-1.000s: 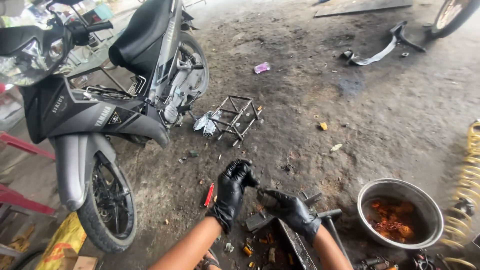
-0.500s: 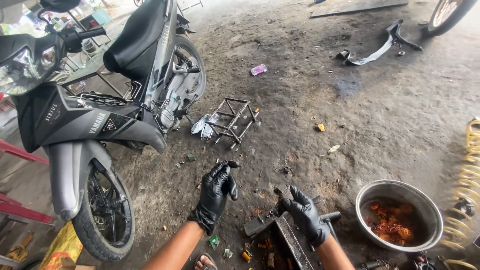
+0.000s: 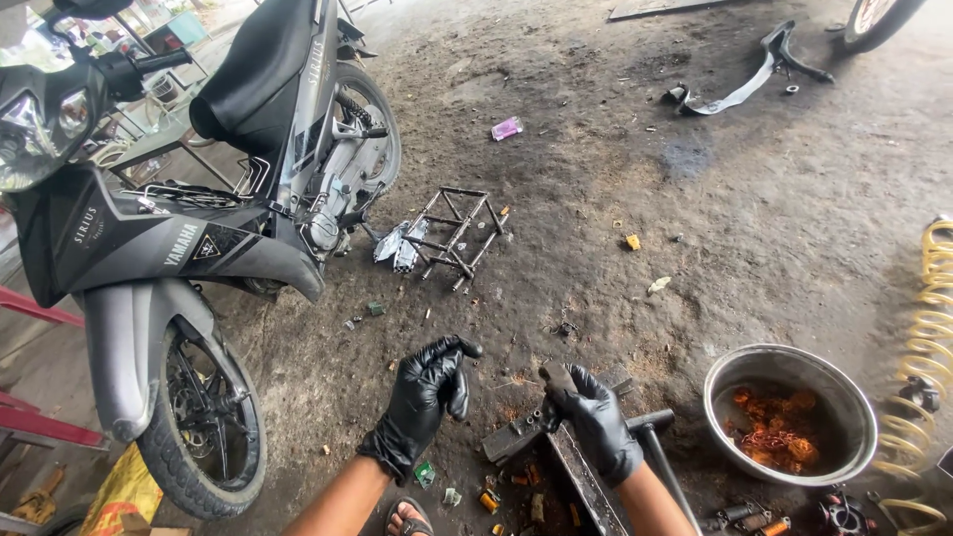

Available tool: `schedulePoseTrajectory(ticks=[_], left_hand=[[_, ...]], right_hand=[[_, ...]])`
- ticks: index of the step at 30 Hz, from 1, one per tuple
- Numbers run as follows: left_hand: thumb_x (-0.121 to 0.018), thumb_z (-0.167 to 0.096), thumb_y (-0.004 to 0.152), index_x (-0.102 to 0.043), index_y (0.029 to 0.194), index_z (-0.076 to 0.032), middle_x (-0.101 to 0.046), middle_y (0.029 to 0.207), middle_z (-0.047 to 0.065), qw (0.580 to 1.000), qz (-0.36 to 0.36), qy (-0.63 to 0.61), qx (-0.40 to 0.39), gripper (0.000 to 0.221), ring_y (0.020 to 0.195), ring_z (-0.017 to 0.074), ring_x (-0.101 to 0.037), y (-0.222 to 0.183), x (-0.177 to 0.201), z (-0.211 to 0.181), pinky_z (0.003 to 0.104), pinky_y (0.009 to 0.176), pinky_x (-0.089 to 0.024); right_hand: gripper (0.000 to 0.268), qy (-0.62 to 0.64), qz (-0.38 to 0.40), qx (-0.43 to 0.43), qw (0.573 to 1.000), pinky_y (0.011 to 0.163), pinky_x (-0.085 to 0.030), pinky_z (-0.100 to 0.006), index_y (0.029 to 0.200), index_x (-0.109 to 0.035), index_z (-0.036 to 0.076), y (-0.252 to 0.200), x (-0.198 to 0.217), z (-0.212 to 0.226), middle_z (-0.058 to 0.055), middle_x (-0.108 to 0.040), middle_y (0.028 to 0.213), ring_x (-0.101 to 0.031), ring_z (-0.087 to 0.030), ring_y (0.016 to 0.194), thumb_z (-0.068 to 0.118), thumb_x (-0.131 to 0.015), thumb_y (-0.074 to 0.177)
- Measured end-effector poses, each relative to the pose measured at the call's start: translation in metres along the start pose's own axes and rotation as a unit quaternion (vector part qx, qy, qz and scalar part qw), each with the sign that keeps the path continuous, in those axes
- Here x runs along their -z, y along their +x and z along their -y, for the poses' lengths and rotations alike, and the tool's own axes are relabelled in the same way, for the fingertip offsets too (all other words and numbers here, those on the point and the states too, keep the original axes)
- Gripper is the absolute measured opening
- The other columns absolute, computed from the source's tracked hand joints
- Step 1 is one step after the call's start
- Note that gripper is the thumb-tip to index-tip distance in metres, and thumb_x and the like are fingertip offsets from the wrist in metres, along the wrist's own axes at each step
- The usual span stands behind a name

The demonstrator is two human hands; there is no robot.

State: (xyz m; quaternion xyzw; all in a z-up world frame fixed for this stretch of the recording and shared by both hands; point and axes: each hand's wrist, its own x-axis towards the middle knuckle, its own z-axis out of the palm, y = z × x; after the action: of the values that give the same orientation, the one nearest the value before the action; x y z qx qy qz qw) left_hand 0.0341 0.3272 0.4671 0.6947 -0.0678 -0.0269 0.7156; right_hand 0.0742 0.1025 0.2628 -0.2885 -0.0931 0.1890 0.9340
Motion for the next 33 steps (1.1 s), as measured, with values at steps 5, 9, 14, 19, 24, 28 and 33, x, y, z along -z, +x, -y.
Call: schedulePoseTrajectory(ticks=[5,9,14,19,24,28,33], left_hand=[[-0.055,-0.019,0.102,-0.069,0.108,-0.003,-0.073,0.091,0.013,0.986,-0.007,-0.162,-0.049,0.022,0.086,0.0251,-0.072,0.004,-0.023,-0.021,0.044,0.082,-0.062],[-0.053,-0.016,0.105,-0.069,0.108,-0.004,-0.073,0.120,0.015,0.981,-0.089,0.028,-0.170,0.021,0.116,0.0288,-0.069,0.015,-0.004,-0.016,0.044,0.104,-0.055],[-0.062,-0.005,0.092,-0.074,0.112,-0.008,-0.073,0.118,0.019,0.691,0.118,0.657,-0.277,0.024,0.118,0.0368,-0.066,0.017,0.030,0.039,0.047,0.113,-0.043],[-0.074,-0.028,0.088,-0.078,0.098,-0.009,-0.078,0.101,0.015,0.779,0.207,0.562,-0.186,0.022,0.101,0.0302,-0.072,0.006,0.020,0.036,0.045,0.100,-0.049],[-0.068,-0.040,0.098,-0.080,0.102,-0.010,-0.081,0.100,0.009,0.936,0.205,0.283,-0.049,0.033,0.097,0.0221,-0.077,0.005,-0.004,0.010,0.037,0.091,-0.060],[-0.061,-0.045,0.098,-0.075,0.115,-0.009,-0.077,0.114,0.008,0.965,0.113,0.191,-0.138,0.042,0.108,0.0208,-0.073,0.012,-0.022,0.019,0.038,0.098,-0.057],[-0.069,-0.025,0.096,-0.076,0.118,-0.010,-0.079,0.113,0.009,0.880,0.131,0.409,-0.204,0.028,0.105,0.0248,-0.076,0.016,-0.013,0.036,0.040,0.095,-0.058]], right_hand=[[0.050,-0.349,-0.063,-0.058,0.933,0.079,-0.061,-0.031,0.132,-0.064,0.012,0.009,0.010,-0.014,0.003,-0.078,0.115,-0.075,-0.010,0.101,0.016,-0.073,0.083],[0.038,-0.420,0.031,-0.163,0.892,0.085,-0.059,-0.028,0.129,-0.073,0.009,-0.011,-0.004,0.003,-0.003,-0.081,0.109,-0.069,-0.010,0.098,0.022,-0.074,0.093],[0.042,-0.146,0.044,-0.047,0.987,0.087,-0.059,-0.033,0.124,-0.069,-0.004,-0.012,-0.009,0.008,-0.008,-0.079,0.109,-0.072,-0.018,0.098,0.007,-0.077,0.085],[0.033,-0.139,-0.005,-0.011,0.990,0.072,-0.057,-0.034,0.119,-0.070,-0.007,-0.008,-0.002,0.016,-0.011,-0.075,0.091,-0.070,-0.019,0.080,0.009,-0.075,0.091],[0.041,-0.186,-0.063,-0.075,0.978,0.060,-0.055,-0.035,0.124,-0.071,0.004,0.009,0.010,-0.010,-0.010,-0.077,0.086,-0.068,-0.020,0.067,0.015,-0.075,0.085],[0.037,-0.346,-0.038,-0.110,0.931,0.081,-0.061,-0.031,0.119,-0.076,0.004,-0.007,-0.022,0.003,-0.005,-0.083,0.101,-0.076,-0.014,0.092,0.010,-0.082,0.083],[0.041,-0.360,0.045,-0.041,0.931,0.085,-0.063,-0.031,0.122,-0.075,0.011,-0.017,-0.044,0.030,-0.002,-0.081,0.107,-0.074,-0.010,0.096,0.009,-0.081,0.082]])
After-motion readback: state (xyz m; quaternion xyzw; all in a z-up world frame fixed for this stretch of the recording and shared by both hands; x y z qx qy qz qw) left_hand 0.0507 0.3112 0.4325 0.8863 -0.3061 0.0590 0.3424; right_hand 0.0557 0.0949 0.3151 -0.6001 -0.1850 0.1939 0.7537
